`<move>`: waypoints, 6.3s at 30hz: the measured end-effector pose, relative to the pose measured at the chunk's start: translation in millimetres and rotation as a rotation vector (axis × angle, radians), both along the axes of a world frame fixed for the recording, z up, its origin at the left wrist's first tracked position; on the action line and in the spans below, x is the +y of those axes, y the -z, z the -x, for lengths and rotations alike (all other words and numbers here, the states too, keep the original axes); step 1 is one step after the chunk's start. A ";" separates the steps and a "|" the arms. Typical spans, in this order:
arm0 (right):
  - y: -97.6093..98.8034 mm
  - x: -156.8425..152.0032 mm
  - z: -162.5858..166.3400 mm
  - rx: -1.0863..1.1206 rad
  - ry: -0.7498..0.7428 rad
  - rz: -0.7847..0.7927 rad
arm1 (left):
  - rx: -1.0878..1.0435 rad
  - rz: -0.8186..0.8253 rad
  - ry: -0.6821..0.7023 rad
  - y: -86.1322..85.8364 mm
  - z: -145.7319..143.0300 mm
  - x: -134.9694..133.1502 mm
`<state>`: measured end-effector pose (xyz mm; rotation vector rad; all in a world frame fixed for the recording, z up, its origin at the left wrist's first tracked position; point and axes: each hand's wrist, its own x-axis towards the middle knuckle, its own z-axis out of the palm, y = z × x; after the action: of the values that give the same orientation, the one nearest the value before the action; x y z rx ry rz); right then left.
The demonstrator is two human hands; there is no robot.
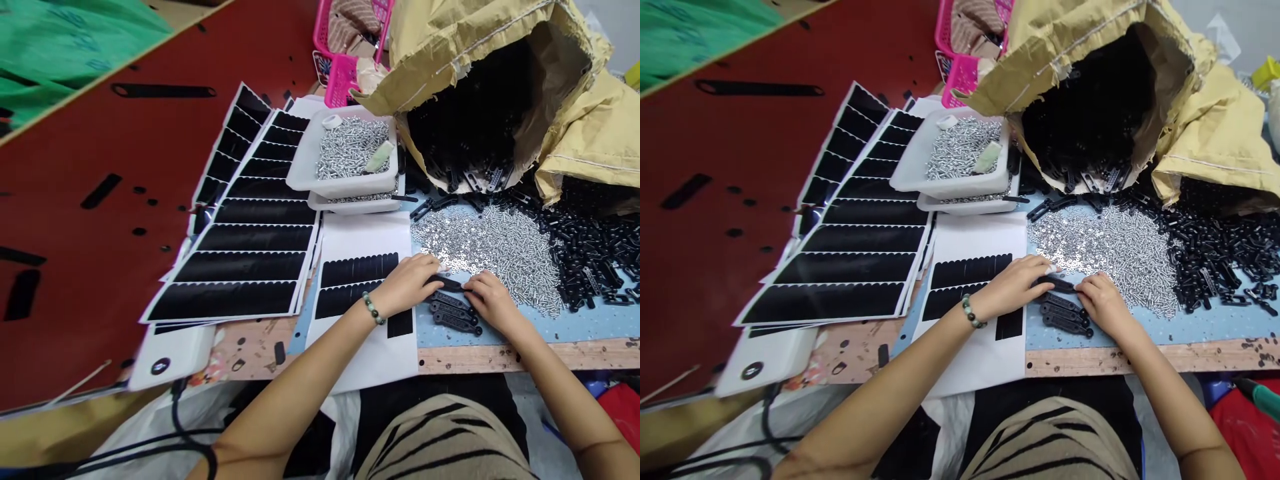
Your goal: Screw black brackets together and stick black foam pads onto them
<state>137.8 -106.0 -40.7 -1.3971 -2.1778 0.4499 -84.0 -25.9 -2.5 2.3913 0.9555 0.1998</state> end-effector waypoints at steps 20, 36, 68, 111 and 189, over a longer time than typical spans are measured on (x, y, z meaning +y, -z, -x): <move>-1.5 4.6 -0.8 0.005 0.066 0.019 | -0.075 0.089 0.001 7.3 -9.7 10.0; -13.2 33.1 -51.7 -0.002 0.388 -0.184 | -0.072 0.148 0.073 7.8 -2.5 -6.3; -20.8 161.9 -78.7 -0.148 0.555 0.060 | -0.250 0.240 -0.243 -16.6 -75.6 44.3; 0.3 5.2 2.1 0.138 0.138 -0.011 | -0.197 0.018 0.013 21.6 -14.2 -2.9; -29.8 -3.5 21.9 -0.143 -0.015 0.068 | -0.536 0.063 -0.411 4.8 -20.1 -54.3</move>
<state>115.9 -109.4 -10.9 -1.4915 -2.3077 0.4457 -64.0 -80.2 -7.3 1.9012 1.1430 0.8964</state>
